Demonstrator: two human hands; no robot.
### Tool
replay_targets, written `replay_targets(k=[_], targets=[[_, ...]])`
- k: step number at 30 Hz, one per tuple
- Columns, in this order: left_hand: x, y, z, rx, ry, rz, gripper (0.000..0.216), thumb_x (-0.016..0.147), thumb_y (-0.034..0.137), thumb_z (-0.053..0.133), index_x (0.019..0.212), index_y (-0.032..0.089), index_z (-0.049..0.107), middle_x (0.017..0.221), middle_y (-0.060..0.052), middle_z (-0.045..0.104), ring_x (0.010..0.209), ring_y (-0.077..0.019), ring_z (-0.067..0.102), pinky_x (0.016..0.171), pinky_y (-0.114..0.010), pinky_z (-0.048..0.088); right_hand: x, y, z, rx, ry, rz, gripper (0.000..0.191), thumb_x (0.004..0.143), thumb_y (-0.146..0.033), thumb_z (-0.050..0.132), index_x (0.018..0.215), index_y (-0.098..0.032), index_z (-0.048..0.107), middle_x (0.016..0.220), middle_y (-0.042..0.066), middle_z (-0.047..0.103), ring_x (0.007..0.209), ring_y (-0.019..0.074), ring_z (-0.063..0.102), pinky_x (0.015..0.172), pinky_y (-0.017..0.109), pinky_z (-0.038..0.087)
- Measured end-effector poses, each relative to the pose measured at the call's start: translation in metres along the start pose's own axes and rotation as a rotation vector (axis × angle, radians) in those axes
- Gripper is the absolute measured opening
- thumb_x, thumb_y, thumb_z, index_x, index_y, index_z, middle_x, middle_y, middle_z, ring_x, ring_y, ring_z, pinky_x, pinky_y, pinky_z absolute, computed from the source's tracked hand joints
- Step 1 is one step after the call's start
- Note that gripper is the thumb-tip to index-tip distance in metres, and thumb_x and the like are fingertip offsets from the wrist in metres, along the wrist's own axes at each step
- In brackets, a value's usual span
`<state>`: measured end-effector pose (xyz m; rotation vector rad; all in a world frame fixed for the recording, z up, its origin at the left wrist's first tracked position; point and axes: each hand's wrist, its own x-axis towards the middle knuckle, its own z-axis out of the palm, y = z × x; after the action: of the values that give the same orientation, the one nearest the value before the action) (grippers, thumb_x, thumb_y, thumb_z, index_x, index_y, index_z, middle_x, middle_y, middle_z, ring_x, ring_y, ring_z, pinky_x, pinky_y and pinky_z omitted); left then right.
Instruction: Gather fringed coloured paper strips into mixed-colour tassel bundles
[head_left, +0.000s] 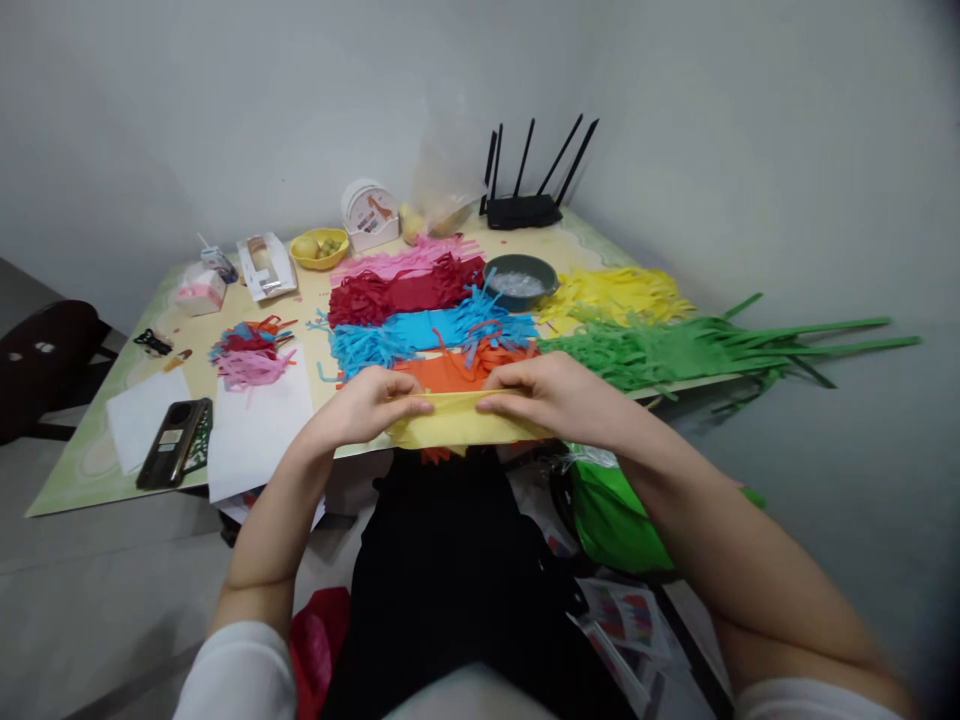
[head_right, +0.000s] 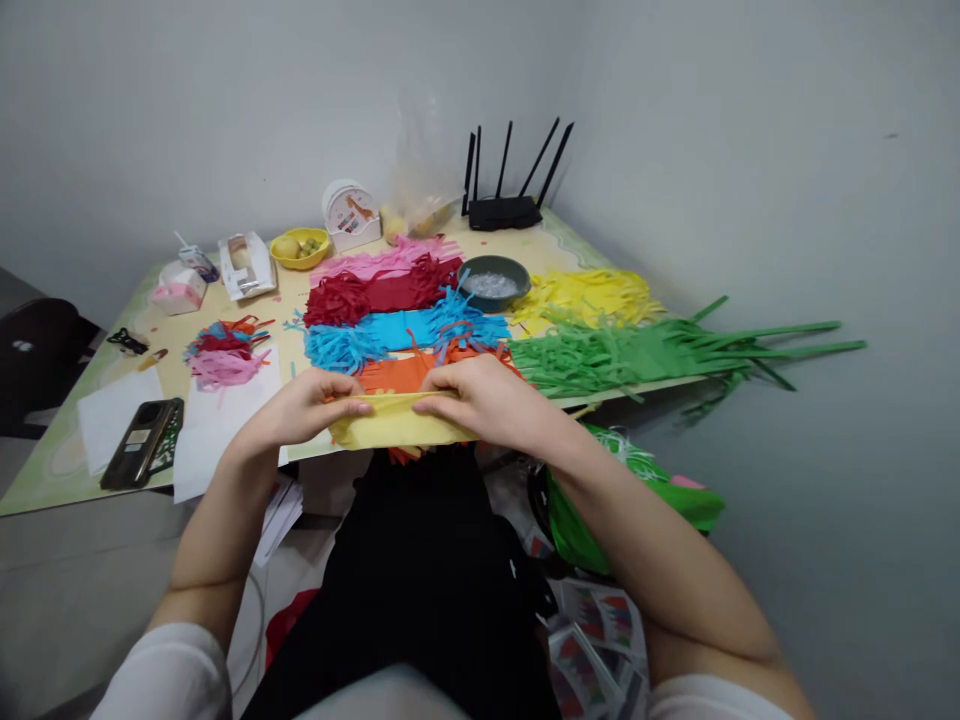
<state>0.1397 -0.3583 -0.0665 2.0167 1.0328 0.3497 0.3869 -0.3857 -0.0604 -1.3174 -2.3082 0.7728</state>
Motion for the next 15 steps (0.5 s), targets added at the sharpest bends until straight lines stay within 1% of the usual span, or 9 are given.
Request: replay_targets(k=[3, 5, 7, 9, 11, 13, 15], targets=[[0.0, 0.0, 0.0, -0.056, 0.003, 0.031, 0.037, 0.087, 0.045, 0.056, 0.068, 0.014, 0.059, 0.057, 0.003, 0.048, 0.053, -0.0085, 0.043, 0.05, -0.02, 0.029, 0.0, 0.002, -0.002, 0.019, 0.003, -0.023, 0.028, 0.087, -0.039, 0.056, 0.072, -0.017, 0.064, 0.065, 0.001, 0.063, 0.058, 0.0118, 0.052, 0.056, 0.023, 0.034], [-0.001, 0.0, 0.001, -0.097, 0.04, 0.075, 0.035, 0.089, 0.044, 0.055, 0.07, 0.014, 0.058, 0.059, 0.003, 0.05, 0.055, -0.0087, 0.045, 0.052, -0.02, 0.033, -0.001, 0.003, -0.003, 0.05, -0.007, -0.042, 0.025, 0.086, -0.039, 0.058, 0.077, -0.017, 0.064, 0.069, 0.001, 0.064, 0.061, 0.0122, 0.054, 0.057, 0.022, 0.036], [-0.004, -0.001, 0.002, -0.107, 0.086, 0.125, 0.031, 0.087, 0.043, 0.059, 0.074, 0.015, 0.057, 0.066, 0.003, 0.053, 0.059, -0.0091, 0.048, 0.055, -0.019, 0.037, -0.002, 0.005, -0.003, 0.082, 0.006, -0.045, 0.023, 0.084, -0.038, 0.059, 0.078, -0.017, 0.063, 0.07, 0.0, 0.063, 0.061, 0.0122, 0.055, 0.057, 0.022, 0.037], [-0.006, -0.002, 0.004, -0.101, 0.112, 0.159, 0.027, 0.083, 0.04, 0.065, 0.077, 0.015, 0.056, 0.072, 0.002, 0.056, 0.064, -0.0099, 0.052, 0.058, -0.019, 0.04, -0.005, 0.006, -0.002, 0.114, 0.056, -0.032, 0.022, 0.083, -0.037, 0.06, 0.074, -0.017, 0.06, 0.067, -0.001, 0.061, 0.059, 0.0119, 0.054, 0.056, 0.022, 0.037], [-0.008, -0.004, 0.008, -0.144, 0.139, 0.161, 0.024, 0.081, 0.037, 0.068, 0.081, 0.016, 0.056, 0.074, 0.002, 0.059, 0.064, -0.0102, 0.055, 0.058, -0.019, 0.042, -0.008, 0.008, 0.001, 0.164, 0.128, -0.02, 0.02, 0.083, -0.034, 0.06, 0.073, -0.017, 0.061, 0.067, 0.0, 0.062, 0.059, 0.012, 0.055, 0.055, 0.022, 0.039], [-0.01, -0.007, 0.013, -0.291, 0.169, 0.132, 0.022, 0.082, 0.036, 0.067, 0.084, 0.016, 0.057, 0.072, 0.002, 0.06, 0.058, -0.0096, 0.057, 0.054, -0.019, 0.043, -0.012, 0.009, 0.006, 0.25, 0.212, -0.015, 0.014, 0.082, -0.031, 0.062, 0.078, -0.018, 0.065, 0.073, 0.001, 0.065, 0.063, 0.0127, 0.059, 0.056, 0.022, 0.042], [-0.01, -0.012, 0.02, -0.481, 0.206, 0.102, 0.022, 0.082, 0.035, 0.067, 0.091, 0.016, 0.061, 0.07, 0.001, 0.061, 0.051, -0.0096, 0.058, 0.05, -0.02, 0.044, -0.016, 0.012, 0.012, 0.383, 0.283, -0.001, 0.012, 0.081, -0.029, 0.063, 0.083, -0.018, 0.069, 0.079, 0.002, 0.068, 0.063, 0.013, 0.062, 0.056, 0.022, 0.046]])
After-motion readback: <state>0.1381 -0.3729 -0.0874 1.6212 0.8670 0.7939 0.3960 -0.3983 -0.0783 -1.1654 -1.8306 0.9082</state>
